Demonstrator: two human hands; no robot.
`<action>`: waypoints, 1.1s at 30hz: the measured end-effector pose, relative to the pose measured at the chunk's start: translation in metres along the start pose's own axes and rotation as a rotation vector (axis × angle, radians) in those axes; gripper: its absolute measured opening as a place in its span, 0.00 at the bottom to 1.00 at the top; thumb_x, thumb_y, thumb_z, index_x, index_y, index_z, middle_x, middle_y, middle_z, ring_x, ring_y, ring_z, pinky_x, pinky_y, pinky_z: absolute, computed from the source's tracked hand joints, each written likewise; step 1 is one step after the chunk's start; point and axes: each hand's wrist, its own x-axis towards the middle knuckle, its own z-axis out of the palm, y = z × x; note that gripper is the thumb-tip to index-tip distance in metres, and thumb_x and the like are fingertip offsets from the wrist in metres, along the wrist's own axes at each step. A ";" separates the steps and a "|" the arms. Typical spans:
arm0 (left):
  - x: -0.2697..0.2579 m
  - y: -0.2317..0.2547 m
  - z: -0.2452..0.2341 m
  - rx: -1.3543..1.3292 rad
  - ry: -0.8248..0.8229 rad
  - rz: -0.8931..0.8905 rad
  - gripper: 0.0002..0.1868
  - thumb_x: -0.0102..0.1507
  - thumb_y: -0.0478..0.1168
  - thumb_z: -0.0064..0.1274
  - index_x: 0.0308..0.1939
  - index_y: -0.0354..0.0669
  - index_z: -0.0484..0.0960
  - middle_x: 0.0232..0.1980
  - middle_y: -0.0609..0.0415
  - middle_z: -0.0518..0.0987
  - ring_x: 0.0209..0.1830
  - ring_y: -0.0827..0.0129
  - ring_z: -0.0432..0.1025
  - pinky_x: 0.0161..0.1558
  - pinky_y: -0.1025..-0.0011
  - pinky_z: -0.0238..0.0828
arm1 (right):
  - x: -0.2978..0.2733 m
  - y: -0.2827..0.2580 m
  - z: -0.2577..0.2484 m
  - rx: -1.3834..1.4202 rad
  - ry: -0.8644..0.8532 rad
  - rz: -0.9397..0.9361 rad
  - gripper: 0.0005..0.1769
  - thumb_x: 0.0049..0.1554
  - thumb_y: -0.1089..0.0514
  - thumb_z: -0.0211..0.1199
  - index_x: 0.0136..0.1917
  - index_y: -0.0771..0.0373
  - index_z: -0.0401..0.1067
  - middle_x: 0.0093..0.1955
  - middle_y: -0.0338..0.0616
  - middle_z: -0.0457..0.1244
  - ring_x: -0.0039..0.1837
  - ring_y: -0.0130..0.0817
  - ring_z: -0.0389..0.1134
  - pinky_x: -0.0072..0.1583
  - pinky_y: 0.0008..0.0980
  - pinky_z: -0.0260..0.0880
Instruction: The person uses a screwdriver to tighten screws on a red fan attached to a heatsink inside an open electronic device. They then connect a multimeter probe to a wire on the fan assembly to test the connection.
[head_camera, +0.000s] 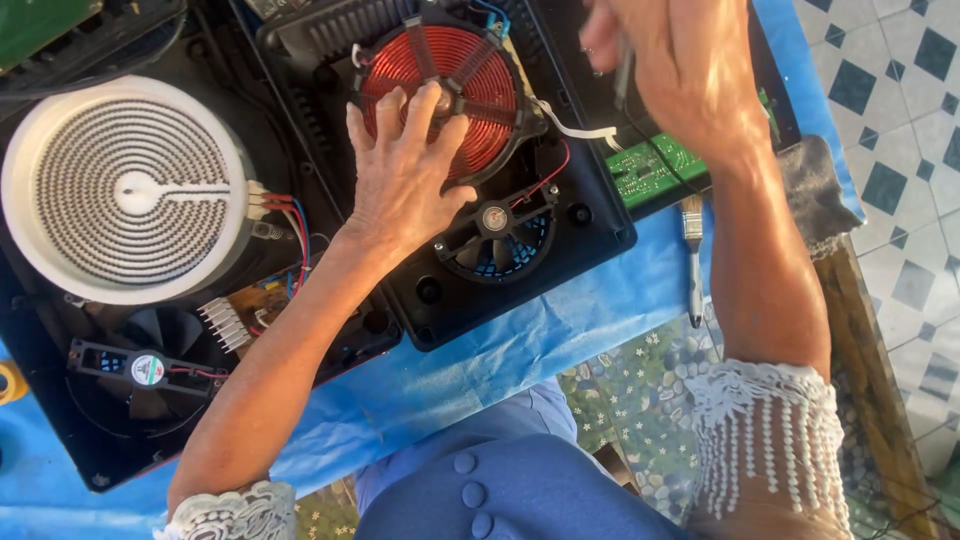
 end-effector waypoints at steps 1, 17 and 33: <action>0.002 0.001 0.001 0.005 -0.010 -0.015 0.39 0.48 0.56 0.75 0.58 0.50 0.75 0.68 0.47 0.54 0.66 0.44 0.53 0.61 0.21 0.52 | -0.001 -0.014 -0.006 0.161 -0.045 0.020 0.15 0.79 0.70 0.40 0.57 0.85 0.64 0.41 0.60 0.60 0.39 0.44 0.66 0.42 0.35 0.70; -0.007 -0.007 0.016 0.066 -0.031 0.038 0.41 0.55 0.61 0.69 0.67 0.48 0.76 0.72 0.40 0.53 0.70 0.39 0.51 0.61 0.20 0.53 | -0.091 0.088 0.020 -0.527 0.124 0.315 0.03 0.60 0.71 0.69 0.48 0.69 0.80 0.38 0.43 0.69 0.30 0.26 0.59 0.31 0.22 0.54; 0.054 0.024 0.031 -0.063 0.113 0.221 0.24 0.55 0.47 0.71 0.53 0.46 0.83 0.62 0.47 0.66 0.63 0.52 0.57 0.69 0.28 0.36 | -0.083 0.146 0.064 -0.655 -0.060 0.378 0.07 0.50 0.63 0.72 0.45 0.59 0.79 0.44 0.40 0.69 0.45 0.40 0.69 0.44 0.40 0.72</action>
